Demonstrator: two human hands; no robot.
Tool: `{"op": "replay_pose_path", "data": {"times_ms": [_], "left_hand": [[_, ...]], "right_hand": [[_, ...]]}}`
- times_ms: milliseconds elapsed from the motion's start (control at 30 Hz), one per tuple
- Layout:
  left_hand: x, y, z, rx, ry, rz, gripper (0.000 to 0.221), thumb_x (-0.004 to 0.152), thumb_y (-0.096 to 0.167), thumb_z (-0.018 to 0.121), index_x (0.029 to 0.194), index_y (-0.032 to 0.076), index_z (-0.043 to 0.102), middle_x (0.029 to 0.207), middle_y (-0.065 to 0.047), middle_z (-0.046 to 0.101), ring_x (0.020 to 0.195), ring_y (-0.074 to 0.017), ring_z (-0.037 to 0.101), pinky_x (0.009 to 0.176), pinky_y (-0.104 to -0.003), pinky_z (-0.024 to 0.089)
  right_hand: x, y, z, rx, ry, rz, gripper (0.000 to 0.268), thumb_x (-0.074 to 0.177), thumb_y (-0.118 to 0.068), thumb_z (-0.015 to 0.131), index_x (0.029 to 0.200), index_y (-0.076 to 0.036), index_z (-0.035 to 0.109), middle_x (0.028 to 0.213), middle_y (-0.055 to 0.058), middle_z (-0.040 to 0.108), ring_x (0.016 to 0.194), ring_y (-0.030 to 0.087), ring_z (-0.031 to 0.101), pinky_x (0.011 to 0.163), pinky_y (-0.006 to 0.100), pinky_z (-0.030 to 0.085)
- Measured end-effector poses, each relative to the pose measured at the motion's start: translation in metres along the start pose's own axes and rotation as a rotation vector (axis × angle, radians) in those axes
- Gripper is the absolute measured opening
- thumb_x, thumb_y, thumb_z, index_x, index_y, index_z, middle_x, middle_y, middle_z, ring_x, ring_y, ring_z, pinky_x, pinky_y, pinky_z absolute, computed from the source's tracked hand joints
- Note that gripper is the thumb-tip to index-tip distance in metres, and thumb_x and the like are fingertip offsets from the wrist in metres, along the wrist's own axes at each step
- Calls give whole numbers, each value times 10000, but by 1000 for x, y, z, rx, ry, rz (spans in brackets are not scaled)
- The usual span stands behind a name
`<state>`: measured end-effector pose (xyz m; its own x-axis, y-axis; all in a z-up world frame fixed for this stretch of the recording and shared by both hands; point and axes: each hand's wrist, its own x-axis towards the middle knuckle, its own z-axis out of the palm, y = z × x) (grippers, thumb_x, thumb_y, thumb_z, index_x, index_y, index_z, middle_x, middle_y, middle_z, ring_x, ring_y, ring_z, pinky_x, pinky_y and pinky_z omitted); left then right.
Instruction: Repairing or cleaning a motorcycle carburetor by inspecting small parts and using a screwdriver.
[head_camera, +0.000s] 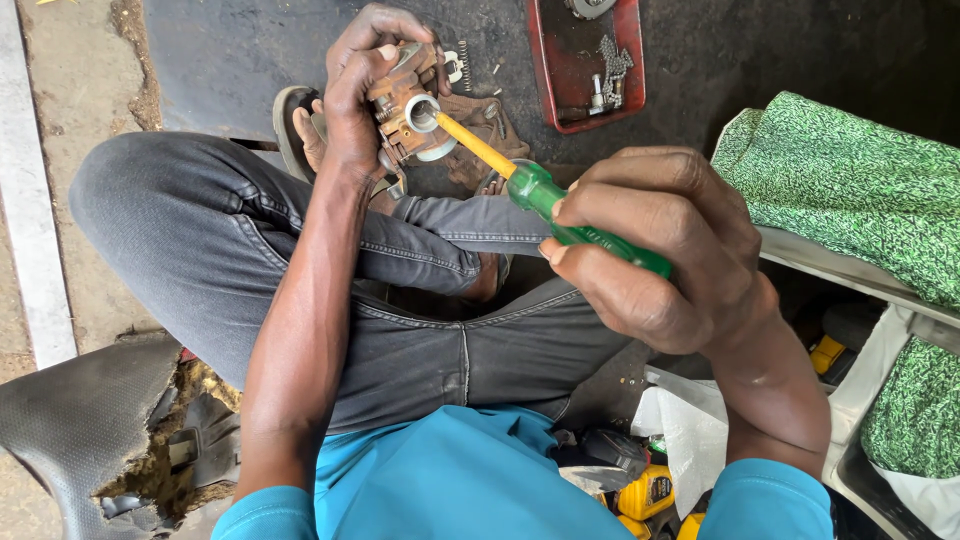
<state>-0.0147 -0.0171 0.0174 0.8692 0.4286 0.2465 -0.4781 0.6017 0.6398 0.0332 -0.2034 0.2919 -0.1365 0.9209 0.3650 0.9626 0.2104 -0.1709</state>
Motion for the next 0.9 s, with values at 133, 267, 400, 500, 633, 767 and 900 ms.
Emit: {"op": "replay_pose_path", "data": {"times_ms": [133, 267, 400, 500, 633, 767, 900], "left_hand": [[0, 1, 1, -4, 4, -4, 314, 991, 202, 497, 1191, -5, 624, 1028, -163, 661, 834, -255, 700, 764, -376, 603], [0, 0, 0, -7, 10, -7, 318, 987, 201, 500, 1189, -8, 629, 1033, -164, 663, 835, -255, 700, 764, -372, 600], [0, -1, -1, -15, 10, -8, 318, 990, 200, 502, 1193, -9, 629, 1039, -162, 662, 838, -255, 698, 768, -371, 600], [0, 0, -1, -10, 10, -8, 317, 993, 199, 500, 1196, -8, 627, 1039, -160, 662, 839, -252, 698, 767, -370, 602], [0, -1, -2, -8, 6, -7, 315, 993, 199, 500, 1194, -6, 630, 1035, -159, 661, 834, -250, 697, 757, -368, 602], [0, -2, -2, -1, 2, 4, 313, 997, 197, 502, 1192, -8, 635, 1034, -158, 662, 833, -250, 694, 760, -373, 602], [0, -1, -2, 2, 0, 2, 314, 997, 198, 500, 1192, -7, 633, 1038, -156, 664, 840, -250, 696, 773, -375, 606]], "right_hand": [[-1, 0, 0, -2, 0, 6, 401, 911, 17, 857, 1104, -82, 520, 1075, 96, 571, 959, 257, 656, 775, 345, 636], [-1, 1, 2, -7, 3, 6, 414, 913, 16, 868, 1111, -85, 519, 1073, 97, 569, 953, 257, 656, 771, 336, 633], [-1, 1, 2, -10, 1, 7, 413, 913, 12, 868, 1112, -84, 519, 1074, 98, 568, 955, 258, 654, 775, 338, 639], [0, 1, 2, -14, 3, 4, 411, 909, 3, 868, 1103, -86, 517, 1065, 96, 567, 950, 256, 654, 760, 337, 636], [1, 1, 2, 7, 9, -3, 404, 914, 7, 866, 1103, -75, 518, 1069, 101, 568, 956, 258, 658, 764, 343, 644], [1, 1, 3, -4, 0, 3, 400, 909, 13, 866, 1108, -72, 530, 1068, 102, 573, 945, 260, 655, 759, 349, 641], [2, 1, 1, 17, 10, -2, 385, 915, -2, 861, 1111, -72, 537, 1069, 99, 576, 959, 257, 655, 771, 341, 651]]}}
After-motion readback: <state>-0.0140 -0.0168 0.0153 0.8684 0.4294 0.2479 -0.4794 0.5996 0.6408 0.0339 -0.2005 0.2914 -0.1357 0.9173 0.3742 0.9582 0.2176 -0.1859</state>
